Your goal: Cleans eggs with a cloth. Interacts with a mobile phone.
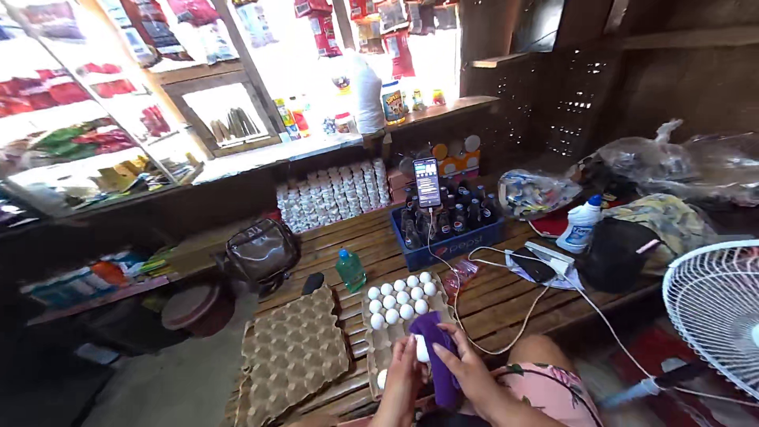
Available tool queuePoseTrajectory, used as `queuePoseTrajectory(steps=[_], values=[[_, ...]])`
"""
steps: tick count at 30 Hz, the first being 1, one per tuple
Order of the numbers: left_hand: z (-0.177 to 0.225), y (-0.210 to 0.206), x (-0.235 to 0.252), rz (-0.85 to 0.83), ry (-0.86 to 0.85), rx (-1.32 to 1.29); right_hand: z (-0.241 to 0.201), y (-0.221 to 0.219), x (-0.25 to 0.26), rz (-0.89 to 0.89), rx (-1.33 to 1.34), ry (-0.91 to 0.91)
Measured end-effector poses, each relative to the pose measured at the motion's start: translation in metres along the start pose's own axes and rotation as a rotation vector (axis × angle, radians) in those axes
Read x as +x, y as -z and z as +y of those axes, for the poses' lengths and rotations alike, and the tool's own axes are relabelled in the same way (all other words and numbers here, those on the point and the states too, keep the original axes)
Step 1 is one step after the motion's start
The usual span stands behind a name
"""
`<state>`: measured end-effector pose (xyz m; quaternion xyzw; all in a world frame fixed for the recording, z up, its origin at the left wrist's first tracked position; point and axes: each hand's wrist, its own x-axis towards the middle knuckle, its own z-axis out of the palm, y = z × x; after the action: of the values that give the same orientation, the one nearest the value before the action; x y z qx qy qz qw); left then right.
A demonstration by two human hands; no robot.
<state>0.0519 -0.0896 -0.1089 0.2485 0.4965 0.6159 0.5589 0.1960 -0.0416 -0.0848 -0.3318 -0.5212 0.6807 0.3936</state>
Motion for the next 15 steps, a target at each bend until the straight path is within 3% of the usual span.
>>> queuePoseTrajectory(steps=[4,8,15], values=[[-0.004,-0.012,0.012,-0.019,0.110,-0.203,0.019,0.001,0.004,0.037,-0.324,0.243],[-0.008,-0.011,0.008,0.046,0.080,-0.298,0.040,-0.001,0.006,-0.030,-0.651,0.489],[-0.017,0.016,0.003,0.132,-0.006,-0.192,0.063,-0.010,0.023,-0.185,-0.684,0.604]])
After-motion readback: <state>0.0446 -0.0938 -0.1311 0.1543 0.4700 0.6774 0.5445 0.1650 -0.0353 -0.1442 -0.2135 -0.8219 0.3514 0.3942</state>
